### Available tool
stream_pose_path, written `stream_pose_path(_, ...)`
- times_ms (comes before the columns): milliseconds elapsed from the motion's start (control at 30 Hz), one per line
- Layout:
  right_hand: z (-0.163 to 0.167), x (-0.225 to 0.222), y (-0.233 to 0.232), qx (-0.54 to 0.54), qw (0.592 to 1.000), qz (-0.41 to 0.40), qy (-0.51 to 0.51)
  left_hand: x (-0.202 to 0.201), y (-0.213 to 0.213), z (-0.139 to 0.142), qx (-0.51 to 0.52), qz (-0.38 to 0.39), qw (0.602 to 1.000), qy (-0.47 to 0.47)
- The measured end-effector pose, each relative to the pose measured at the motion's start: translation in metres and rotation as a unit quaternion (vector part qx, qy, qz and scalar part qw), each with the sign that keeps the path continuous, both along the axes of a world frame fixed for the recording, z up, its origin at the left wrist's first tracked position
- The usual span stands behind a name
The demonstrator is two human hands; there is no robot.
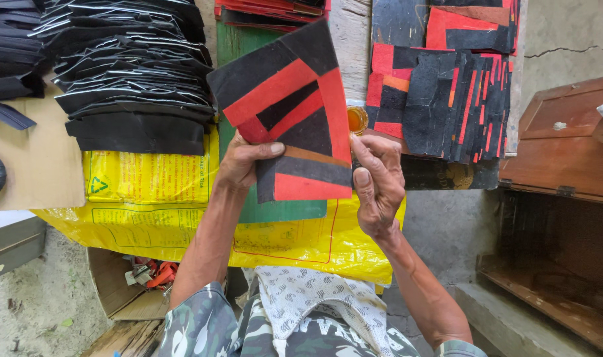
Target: The person repeatedly picks up black and red patterned shoe parts, rubs the edges with a small stone, and stacks them on the table. The person also handles plain black pieces in the same way.
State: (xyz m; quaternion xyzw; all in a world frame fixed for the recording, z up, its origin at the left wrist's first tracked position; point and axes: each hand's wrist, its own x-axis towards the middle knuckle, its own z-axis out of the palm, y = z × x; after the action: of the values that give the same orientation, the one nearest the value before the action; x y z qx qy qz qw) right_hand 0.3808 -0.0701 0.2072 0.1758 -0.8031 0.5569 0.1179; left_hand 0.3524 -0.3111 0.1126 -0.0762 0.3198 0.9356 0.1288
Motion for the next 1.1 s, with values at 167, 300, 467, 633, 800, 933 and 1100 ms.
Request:
stream_pose_path(167, 0.006, 0.002, -0.003, 0.017, 0.999, 0.006, 0.030, -0.002, -0.002, 0.003, 0.014, 0.013, 1.000, 0.006)
stream_pose_path(300, 0.010, 0.002, -0.002, 0.052, 0.997, 0.003, 0.057, -0.003, 0.000, 0.001, 0.010, 0.024, 1.000, 0.008)
stream_pose_path(467, 0.016, 0.003, -0.003, 0.103, 0.991, -0.002, 0.085, -0.004, -0.003, -0.002, 0.004, 0.043, 0.999, 0.007)
stream_pose_path(633, 0.020, 0.003, -0.003, 0.143, 0.984, -0.010, 0.103, -0.005, -0.003, -0.002, -0.015, 0.046, 0.999, -0.006)
stream_pose_path(800, 0.017, 0.004, -0.001, 0.177, 0.975, -0.031, 0.134, -0.006, -0.005, -0.003, -0.006, 0.053, 0.999, 0.003)
stream_pose_path(933, 0.014, 0.007, 0.007, 0.131, 0.980, -0.059, 0.139, -0.008, -0.006, -0.003, -0.001, 0.058, 0.998, 0.010)
stream_pose_path(1100, 0.011, 0.012, 0.006, -0.165, 0.983, 0.029, -0.076, -0.009, -0.009, -0.001, -0.004, 0.059, 0.998, 0.013)
